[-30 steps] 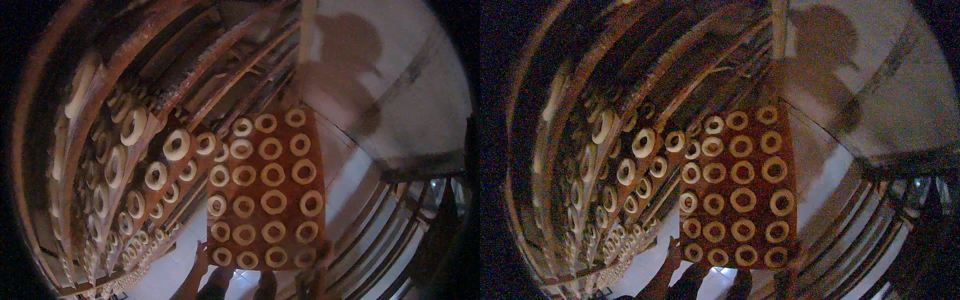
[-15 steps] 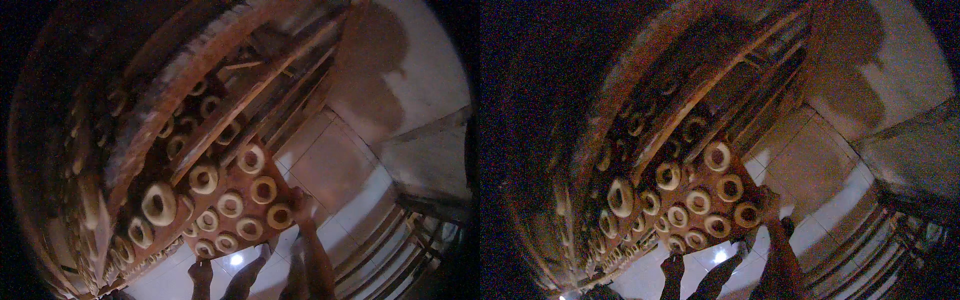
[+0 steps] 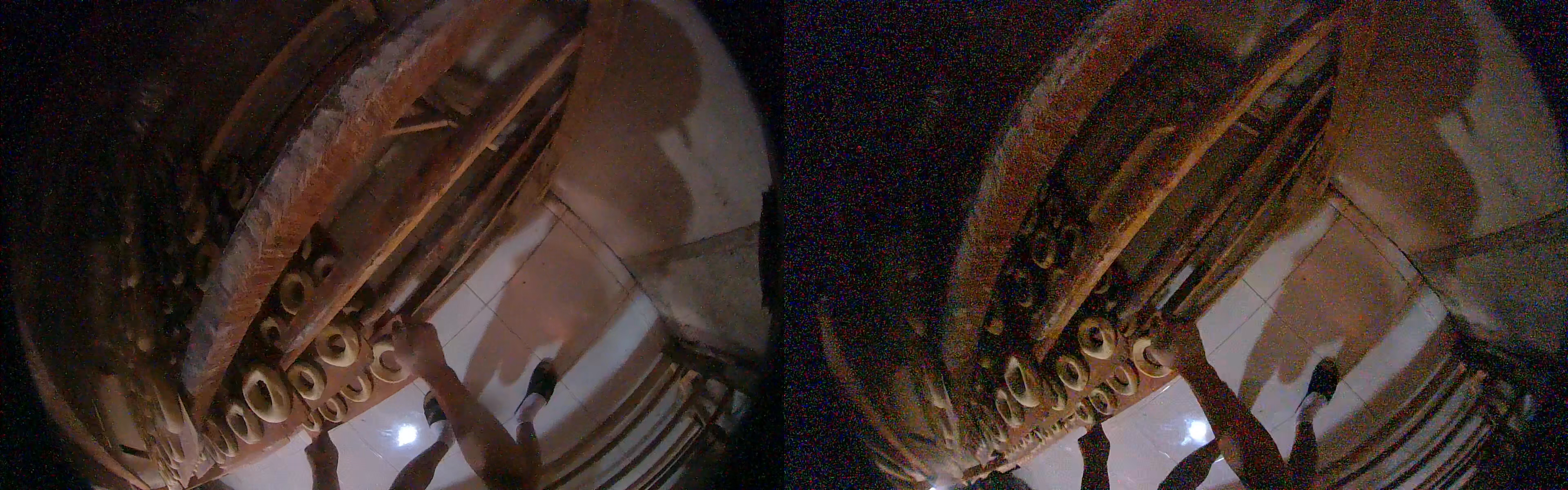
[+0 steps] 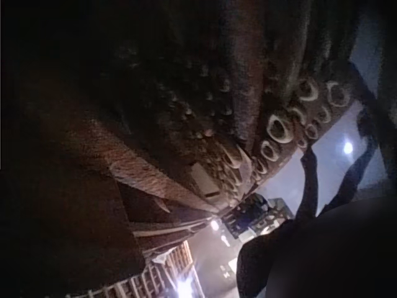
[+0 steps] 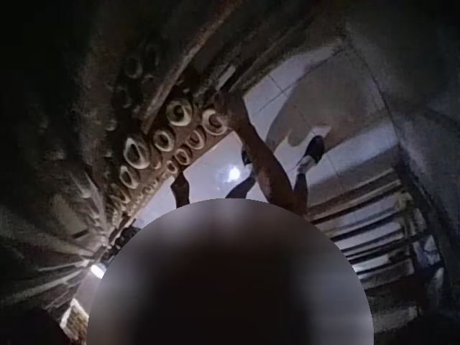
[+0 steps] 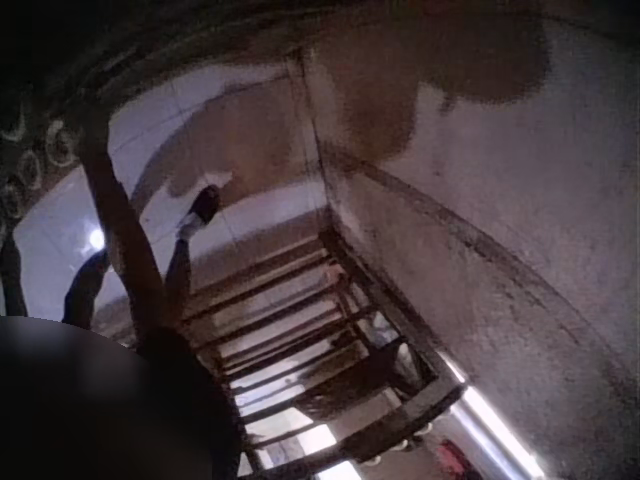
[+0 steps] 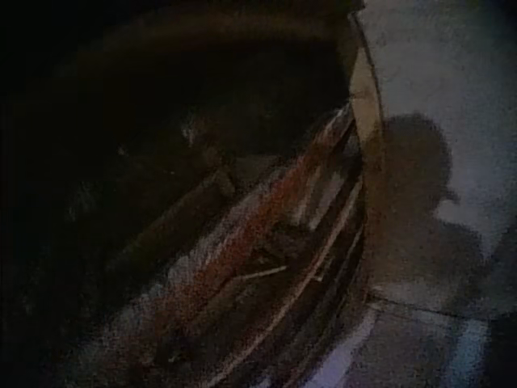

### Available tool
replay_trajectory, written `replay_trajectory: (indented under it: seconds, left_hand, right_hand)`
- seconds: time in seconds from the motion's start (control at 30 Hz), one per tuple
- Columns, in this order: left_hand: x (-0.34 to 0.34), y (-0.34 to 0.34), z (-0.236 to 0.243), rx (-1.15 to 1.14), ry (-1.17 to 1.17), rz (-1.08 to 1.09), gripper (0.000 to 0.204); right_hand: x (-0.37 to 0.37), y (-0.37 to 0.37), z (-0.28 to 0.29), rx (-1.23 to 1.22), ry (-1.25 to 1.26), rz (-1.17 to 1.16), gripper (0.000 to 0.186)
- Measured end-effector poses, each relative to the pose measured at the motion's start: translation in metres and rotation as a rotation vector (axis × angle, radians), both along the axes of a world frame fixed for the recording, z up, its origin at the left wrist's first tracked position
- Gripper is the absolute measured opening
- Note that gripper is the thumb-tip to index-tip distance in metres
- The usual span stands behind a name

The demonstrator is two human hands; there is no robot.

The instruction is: The person shapes dough balls into rings by hand and places them on wooden boards. They repeatedly pick up dough, form rings, and arrange them on trays, then carry the boards to a rack.

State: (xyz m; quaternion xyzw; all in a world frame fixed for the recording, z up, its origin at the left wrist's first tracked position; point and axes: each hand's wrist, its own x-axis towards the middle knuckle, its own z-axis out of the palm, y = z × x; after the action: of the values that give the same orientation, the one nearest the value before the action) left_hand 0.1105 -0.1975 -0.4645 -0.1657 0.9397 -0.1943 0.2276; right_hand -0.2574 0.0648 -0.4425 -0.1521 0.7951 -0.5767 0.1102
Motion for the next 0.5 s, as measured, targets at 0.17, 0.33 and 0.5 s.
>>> replay_trajectory:
  seconds: [0.17, 0.33, 0.5]
  left_hand:
    - [0.026, -0.028, 0.000, 0.049, 0.166, -0.173, 0.034]
    - [0.005, -0.032, 0.007, 0.289, 0.045, 0.120, 0.037]
    - [0.037, -0.048, -0.013, 0.742, 0.171, 0.633, 0.041]
  right_hand:
    - [0.024, -0.050, -0.028, 0.248, 0.272, 0.173, 0.031]
    - [0.026, -0.070, -0.072, 0.227, 0.190, 0.114, 0.032]
    - [0.034, -0.078, -0.048, 0.329, 0.206, 0.132, 0.041]
